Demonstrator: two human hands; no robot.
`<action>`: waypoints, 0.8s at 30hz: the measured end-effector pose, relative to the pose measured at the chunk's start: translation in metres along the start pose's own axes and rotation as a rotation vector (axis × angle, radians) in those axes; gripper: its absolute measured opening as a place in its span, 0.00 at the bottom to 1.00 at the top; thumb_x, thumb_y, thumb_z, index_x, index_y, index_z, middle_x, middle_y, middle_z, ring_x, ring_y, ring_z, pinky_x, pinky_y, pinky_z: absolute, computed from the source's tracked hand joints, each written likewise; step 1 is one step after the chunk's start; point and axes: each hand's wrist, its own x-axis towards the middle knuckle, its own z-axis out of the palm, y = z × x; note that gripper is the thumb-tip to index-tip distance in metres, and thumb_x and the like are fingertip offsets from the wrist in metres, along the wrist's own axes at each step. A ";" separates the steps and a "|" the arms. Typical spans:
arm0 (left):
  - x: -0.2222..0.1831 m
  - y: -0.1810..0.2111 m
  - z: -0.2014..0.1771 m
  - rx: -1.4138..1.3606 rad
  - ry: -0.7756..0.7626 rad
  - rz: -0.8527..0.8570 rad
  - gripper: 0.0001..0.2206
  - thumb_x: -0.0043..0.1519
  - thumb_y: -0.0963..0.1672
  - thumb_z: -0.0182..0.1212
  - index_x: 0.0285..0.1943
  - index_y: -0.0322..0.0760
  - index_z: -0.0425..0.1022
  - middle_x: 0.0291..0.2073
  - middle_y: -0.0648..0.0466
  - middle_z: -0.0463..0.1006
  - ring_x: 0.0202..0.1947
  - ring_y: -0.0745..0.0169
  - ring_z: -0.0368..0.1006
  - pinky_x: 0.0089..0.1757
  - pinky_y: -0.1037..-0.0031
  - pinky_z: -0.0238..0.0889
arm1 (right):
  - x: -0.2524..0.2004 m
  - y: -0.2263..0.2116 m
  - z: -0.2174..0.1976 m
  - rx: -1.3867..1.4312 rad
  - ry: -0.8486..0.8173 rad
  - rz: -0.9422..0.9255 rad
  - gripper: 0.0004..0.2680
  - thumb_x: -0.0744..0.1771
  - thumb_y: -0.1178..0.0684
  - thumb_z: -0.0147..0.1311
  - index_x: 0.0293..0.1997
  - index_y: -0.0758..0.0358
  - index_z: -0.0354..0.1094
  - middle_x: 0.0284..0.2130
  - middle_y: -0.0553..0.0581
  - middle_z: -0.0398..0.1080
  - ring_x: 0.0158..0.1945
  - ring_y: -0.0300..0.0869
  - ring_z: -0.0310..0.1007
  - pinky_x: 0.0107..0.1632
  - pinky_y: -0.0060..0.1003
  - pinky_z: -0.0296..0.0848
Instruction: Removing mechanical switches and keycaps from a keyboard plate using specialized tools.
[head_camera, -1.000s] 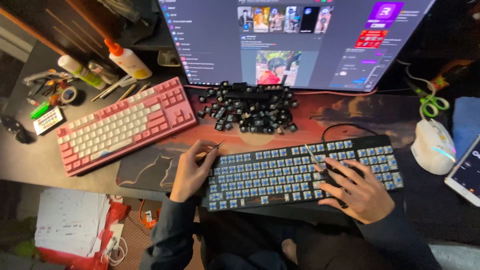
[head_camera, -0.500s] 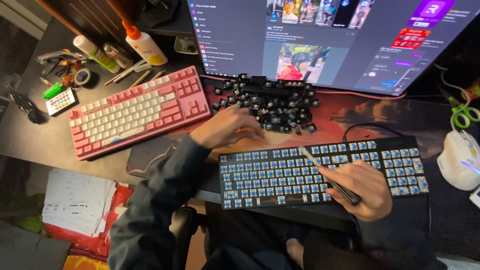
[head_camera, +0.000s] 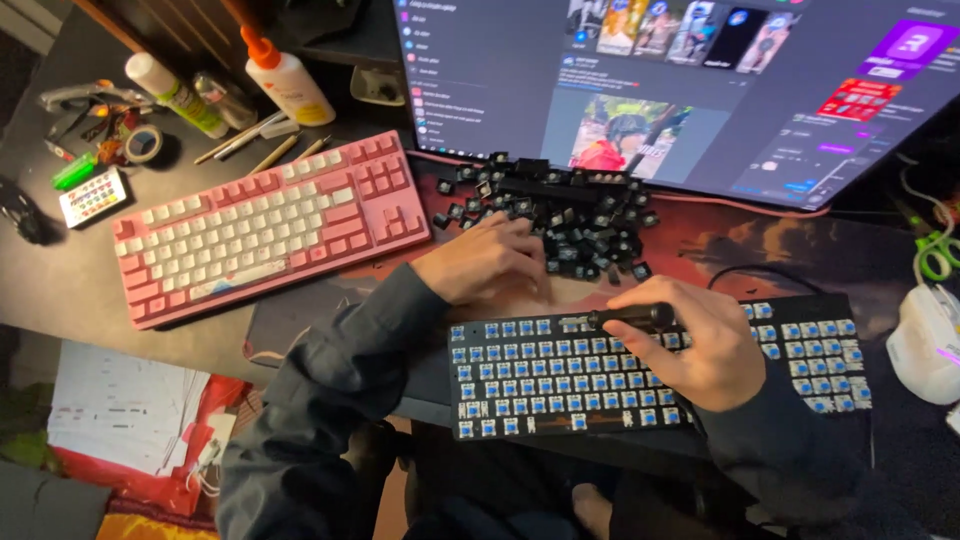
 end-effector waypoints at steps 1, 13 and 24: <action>0.000 0.002 -0.002 0.012 0.026 0.026 0.06 0.80 0.49 0.68 0.50 0.58 0.88 0.40 0.65 0.77 0.43 0.59 0.68 0.50 0.66 0.59 | 0.001 0.002 0.004 -0.018 -0.019 -0.017 0.06 0.72 0.52 0.71 0.53 0.59 0.85 0.38 0.57 0.88 0.39 0.57 0.92 0.33 0.54 0.90; -0.004 0.006 0.010 -0.066 0.061 -0.027 0.07 0.79 0.49 0.69 0.46 0.58 0.87 0.40 0.64 0.78 0.44 0.59 0.65 0.50 0.65 0.58 | 0.018 -0.001 0.017 -0.035 -0.125 -0.019 0.05 0.73 0.52 0.70 0.52 0.60 0.84 0.30 0.60 0.85 0.27 0.49 0.84 0.25 0.45 0.82; -0.009 -0.002 0.023 -0.056 0.112 -0.015 0.06 0.79 0.51 0.69 0.49 0.60 0.88 0.39 0.66 0.76 0.46 0.60 0.65 0.51 0.66 0.58 | 0.017 -0.001 0.013 -0.006 -0.174 -0.003 0.05 0.73 0.55 0.70 0.52 0.62 0.83 0.29 0.63 0.83 0.27 0.51 0.85 0.26 0.44 0.84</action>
